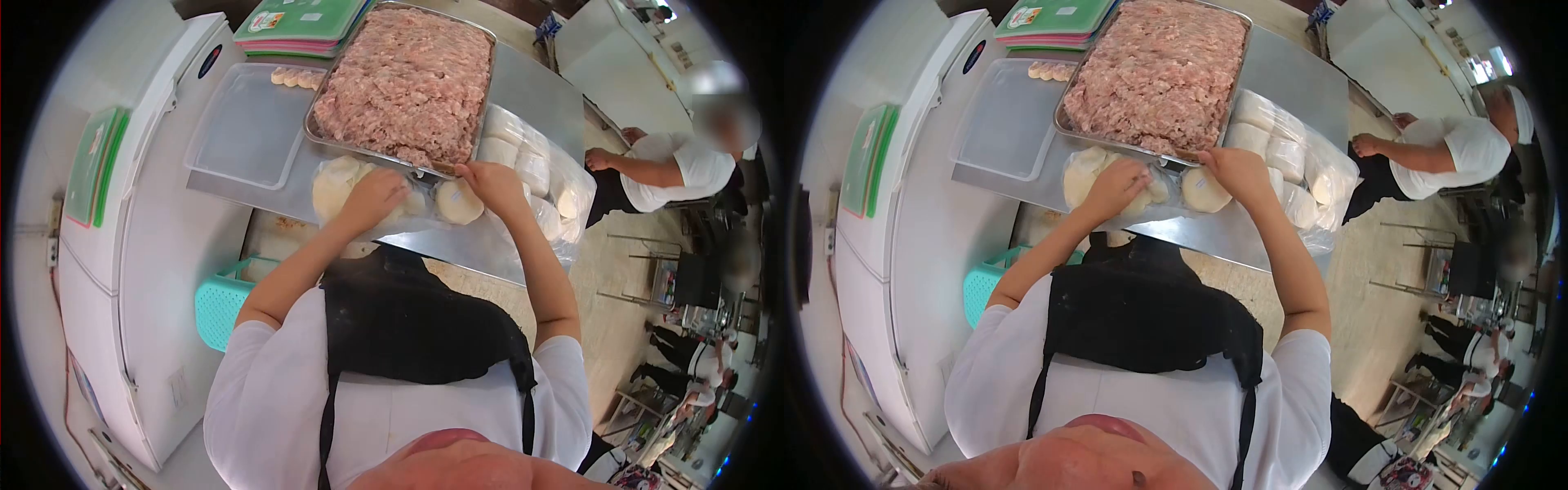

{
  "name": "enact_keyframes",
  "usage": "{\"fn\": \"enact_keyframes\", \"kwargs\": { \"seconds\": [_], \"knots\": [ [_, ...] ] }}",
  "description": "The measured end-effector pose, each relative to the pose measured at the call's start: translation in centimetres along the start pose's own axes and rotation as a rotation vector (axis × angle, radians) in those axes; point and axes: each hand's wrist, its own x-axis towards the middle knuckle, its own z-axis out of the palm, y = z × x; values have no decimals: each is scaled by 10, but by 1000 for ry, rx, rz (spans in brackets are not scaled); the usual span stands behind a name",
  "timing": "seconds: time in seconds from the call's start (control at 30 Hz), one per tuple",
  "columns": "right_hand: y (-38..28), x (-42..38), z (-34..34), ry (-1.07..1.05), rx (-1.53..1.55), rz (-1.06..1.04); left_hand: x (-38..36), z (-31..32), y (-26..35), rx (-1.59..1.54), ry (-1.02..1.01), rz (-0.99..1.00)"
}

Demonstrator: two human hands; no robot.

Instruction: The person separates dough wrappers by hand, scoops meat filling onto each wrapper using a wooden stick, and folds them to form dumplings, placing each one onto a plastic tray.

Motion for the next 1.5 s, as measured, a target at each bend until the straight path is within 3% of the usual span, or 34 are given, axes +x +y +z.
{"fn": "enact_keyframes", "kwargs": {
  "seconds": [0.13,0.23,0.33,0.4,0.5,0.63,0.7,0.83,0.9,1.0,1.13,1.3,1.4,1.43,1.5],
  "knots": [
    [-12,10,-10,-8,-59,30,5,-16,21,-203,-20,-448],
    [-21,14,6,-5,8,-19,5,-8,0,-662,189,-614],
    [-29,25,0,86,60,-66,6,-33,24,-1523,206,-925],
    [-39,34,-14,168,-25,-111,-2,-34,30,-1332,228,-857],
    [-46,54,-4,43,-257,-167,-14,-37,19,-1161,157,-766],
    [-61,56,12,-4,-44,-133,-27,-41,4,-790,113,-616],
    [-59,58,1,-28,172,-73,-33,-46,-5,-803,124,-598],
    [-81,80,-6,57,-66,-92,-39,-60,-11,-698,46,-610],
    [-98,95,-3,6,-251,-101,-41,-67,-14,-803,29,-608],
    [-120,94,28,-49,-216,-106,-48,-71,-34,-918,96,-682],
    [-121,89,20,-21,129,22,-46,-95,-40,-1380,256,-880],
    [-139,76,-5,67,438,276,-6,-108,-53,-1717,313,-721],
    [-133,73,28,264,641,152,42,-105,-58,-1909,413,-607],
    [-138,69,28,289,573,120,51,-108,-53,-1956,445,-568],
    [-149,61,31,332,435,65,63,-126,-37,-1998,472,-681]
  ]
}}
